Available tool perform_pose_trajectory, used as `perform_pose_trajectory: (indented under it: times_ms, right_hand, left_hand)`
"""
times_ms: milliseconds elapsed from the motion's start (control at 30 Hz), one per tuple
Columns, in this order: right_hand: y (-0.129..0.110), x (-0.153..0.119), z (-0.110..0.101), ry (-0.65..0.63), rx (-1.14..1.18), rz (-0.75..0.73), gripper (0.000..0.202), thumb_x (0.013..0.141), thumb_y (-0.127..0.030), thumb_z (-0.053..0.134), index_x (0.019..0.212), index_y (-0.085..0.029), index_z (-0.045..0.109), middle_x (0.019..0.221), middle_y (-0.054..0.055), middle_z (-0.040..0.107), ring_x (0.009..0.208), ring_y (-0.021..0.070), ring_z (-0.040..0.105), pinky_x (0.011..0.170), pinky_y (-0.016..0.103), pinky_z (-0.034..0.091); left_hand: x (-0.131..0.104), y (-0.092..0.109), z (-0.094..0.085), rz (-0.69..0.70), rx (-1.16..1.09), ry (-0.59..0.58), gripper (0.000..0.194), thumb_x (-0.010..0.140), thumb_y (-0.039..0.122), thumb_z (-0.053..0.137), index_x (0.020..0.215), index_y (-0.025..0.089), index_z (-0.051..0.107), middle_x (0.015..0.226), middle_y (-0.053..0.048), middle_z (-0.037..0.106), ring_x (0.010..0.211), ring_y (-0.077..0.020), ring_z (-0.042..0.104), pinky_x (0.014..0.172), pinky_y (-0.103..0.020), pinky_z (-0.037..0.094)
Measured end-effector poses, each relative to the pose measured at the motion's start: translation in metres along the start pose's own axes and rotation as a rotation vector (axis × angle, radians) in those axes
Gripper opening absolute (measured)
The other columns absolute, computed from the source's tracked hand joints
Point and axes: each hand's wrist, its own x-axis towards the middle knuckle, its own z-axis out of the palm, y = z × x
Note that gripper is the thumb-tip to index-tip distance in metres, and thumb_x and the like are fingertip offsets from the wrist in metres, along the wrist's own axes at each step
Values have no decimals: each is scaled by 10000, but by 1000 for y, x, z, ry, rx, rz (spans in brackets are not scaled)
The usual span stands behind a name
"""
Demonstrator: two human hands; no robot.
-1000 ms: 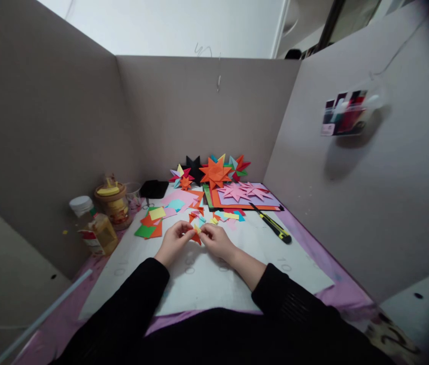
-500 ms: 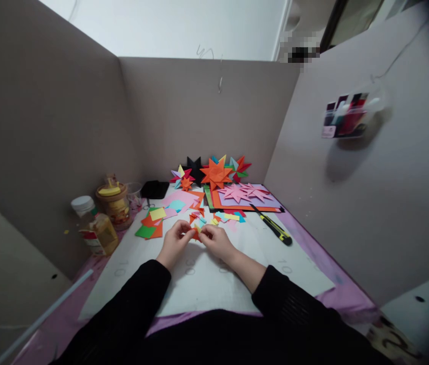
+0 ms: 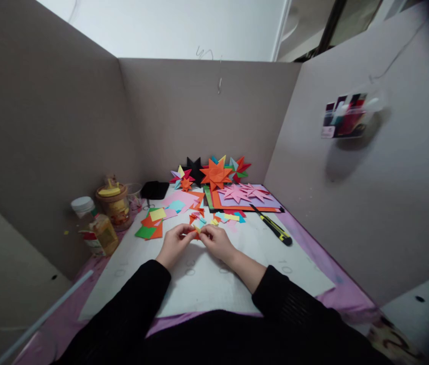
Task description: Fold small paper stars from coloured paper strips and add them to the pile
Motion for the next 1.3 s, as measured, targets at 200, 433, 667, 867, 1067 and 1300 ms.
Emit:
perform_pose_trajectory:
  times_ms: [200, 433, 667, 867, 1067, 1300]
  right_hand:
    - [-2, 0, 1, -11, 2, -2, 81, 786, -169, 521, 766, -183, 598, 701, 4, 584, 650, 127, 511, 611, 236, 394]
    - [-4, 0, 1, -10, 33, 23, 80, 796, -204, 532, 787, -182, 609, 718, 9, 597, 664, 129, 524, 609, 234, 398]
    - [0, 0, 3, 19, 1, 27, 92, 785, -167, 516, 763, -179, 605, 722, 10, 607, 664, 130, 526, 631, 241, 400]
    - [-1, 0, 4, 21, -9, 2, 81, 783, -167, 517, 759, -177, 593, 716, 7, 596, 661, 125, 522, 622, 233, 397]
    - [-1, -1, 5, 10, -23, -4, 52, 770, -187, 543, 740, -184, 586, 688, 0, 585, 646, 127, 522, 617, 234, 398]
    - [1, -1, 6, 18, -3, 20, 73, 764, -171, 528, 729, -181, 592, 690, 1, 593, 645, 125, 524, 623, 235, 400]
  left_hand:
    - [0, 0, 1, 40, 14, -1, 192, 764, 338, 601, 810, 153, 628, 820, -52, 646, 753, -156, 600, 656, -258, 496]
    - [-1, 0, 1, 74, 100, 21, 165, 784, 315, 579, 817, 159, 619, 843, -51, 635, 762, -153, 589, 659, -252, 477]
    - [0, -1, 2, -6, 35, -28, 148, 790, 291, 547, 800, 151, 596, 739, -19, 604, 661, -128, 549, 601, -235, 456]
    - [1, -3, 4, -60, -18, -50, 177, 809, 318, 507, 789, 151, 564, 701, -1, 565, 623, -116, 516, 576, -222, 429]
    - [0, -4, 6, -75, -25, -16, 191, 803, 342, 512, 780, 156, 550, 675, 8, 559, 608, -116, 515, 584, -228, 421]
    - [0, -9, 5, -78, 169, -43, 224, 828, 356, 454, 750, 172, 557, 653, 6, 562, 589, -130, 502, 564, -244, 392]
